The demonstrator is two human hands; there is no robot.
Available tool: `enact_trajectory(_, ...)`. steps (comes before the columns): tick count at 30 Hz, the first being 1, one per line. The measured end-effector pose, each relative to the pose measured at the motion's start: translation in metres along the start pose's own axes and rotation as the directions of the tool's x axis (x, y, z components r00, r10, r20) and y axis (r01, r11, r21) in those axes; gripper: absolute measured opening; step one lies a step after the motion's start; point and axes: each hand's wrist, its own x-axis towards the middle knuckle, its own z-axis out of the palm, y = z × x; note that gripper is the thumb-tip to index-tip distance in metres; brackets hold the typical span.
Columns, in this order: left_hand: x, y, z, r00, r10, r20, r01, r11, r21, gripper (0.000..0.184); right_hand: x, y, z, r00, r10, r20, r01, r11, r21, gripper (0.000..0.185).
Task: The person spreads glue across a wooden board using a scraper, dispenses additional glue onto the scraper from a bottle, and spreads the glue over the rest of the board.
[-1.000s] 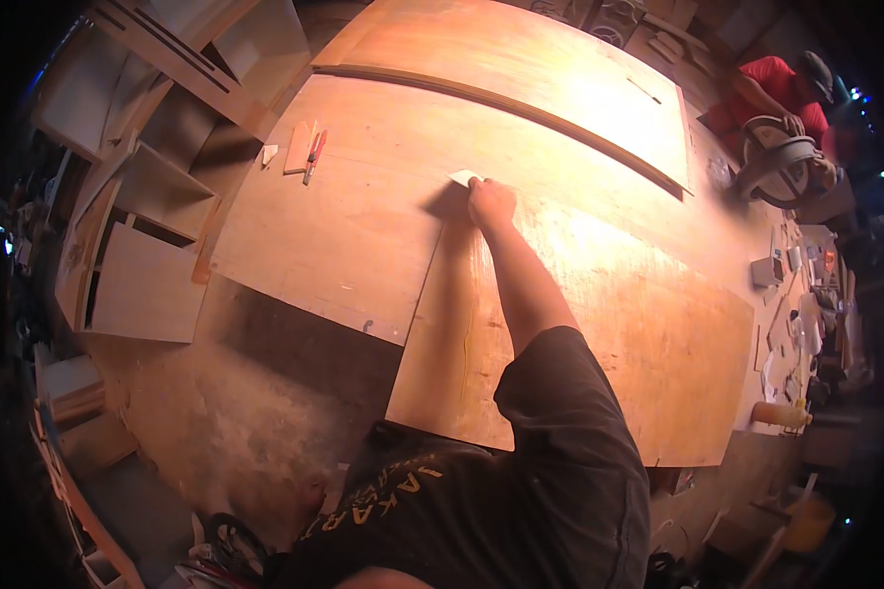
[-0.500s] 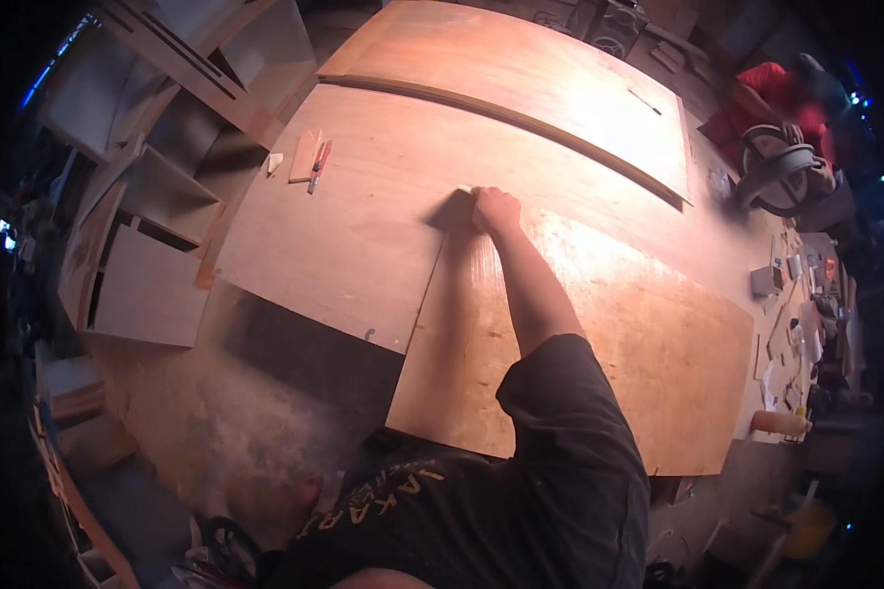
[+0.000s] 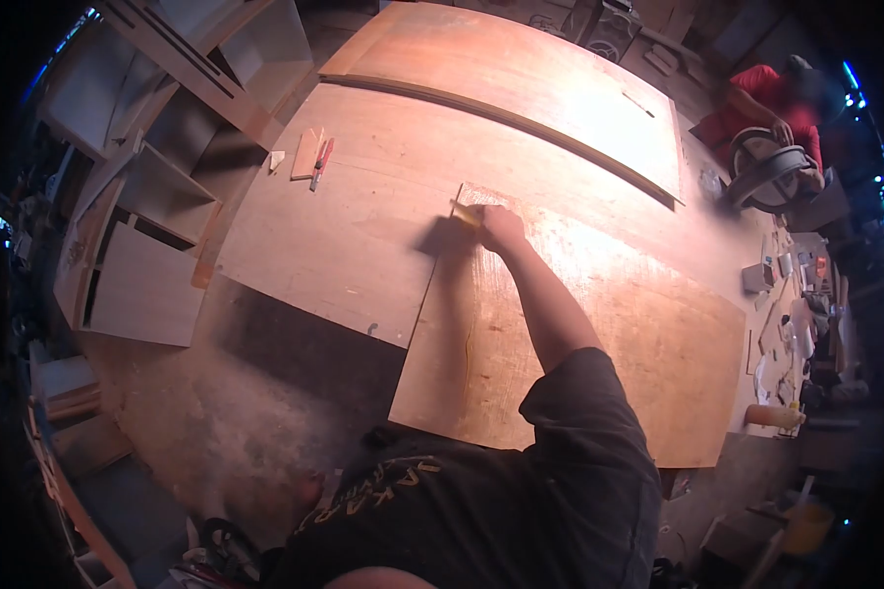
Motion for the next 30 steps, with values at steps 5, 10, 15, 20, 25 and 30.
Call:
enact_trajectory(5,-0.012,0.018,-0.011,0.997,0.072,0.022,-0.071,0.996,-0.061,0.030,0.015,0.017,0.013,0.996,0.083,-0.017,-0.084,0.991,-0.100,0.041)
enact_trajectory(10,-0.024,0.030,-0.018,0.988,0.150,-0.022,-0.150,0.989,0.005,0.030,0.021,0.010,0.028,0.990,0.101,-0.097,-0.112,0.986,-0.127,0.042)
enact_trajectory(15,-0.023,0.026,-0.014,0.982,0.189,-0.011,-0.188,0.981,0.049,0.035,-0.006,-0.015,0.037,0.997,-0.064,0.040,0.071,0.979,-0.193,0.042)
enact_trajectory(20,-0.016,0.048,-0.013,0.991,0.122,0.061,-0.131,0.977,0.168,0.040,-0.042,-0.022,0.021,0.981,-0.152,0.124,0.163,0.983,-0.086,0.051)
enact_trajectory(25,-0.011,0.056,-0.019,0.984,0.106,0.143,-0.121,0.988,0.100,0.040,-0.043,0.008,0.036,0.999,-0.047,-0.017,0.045,0.993,-0.105,0.046)
enact_trajectory(30,-0.005,0.034,-0.018,0.990,0.125,0.070,-0.134,0.982,0.134,0.047,-0.024,0.019,0.039,0.997,0.076,-0.018,-0.077,0.993,-0.090,0.052)
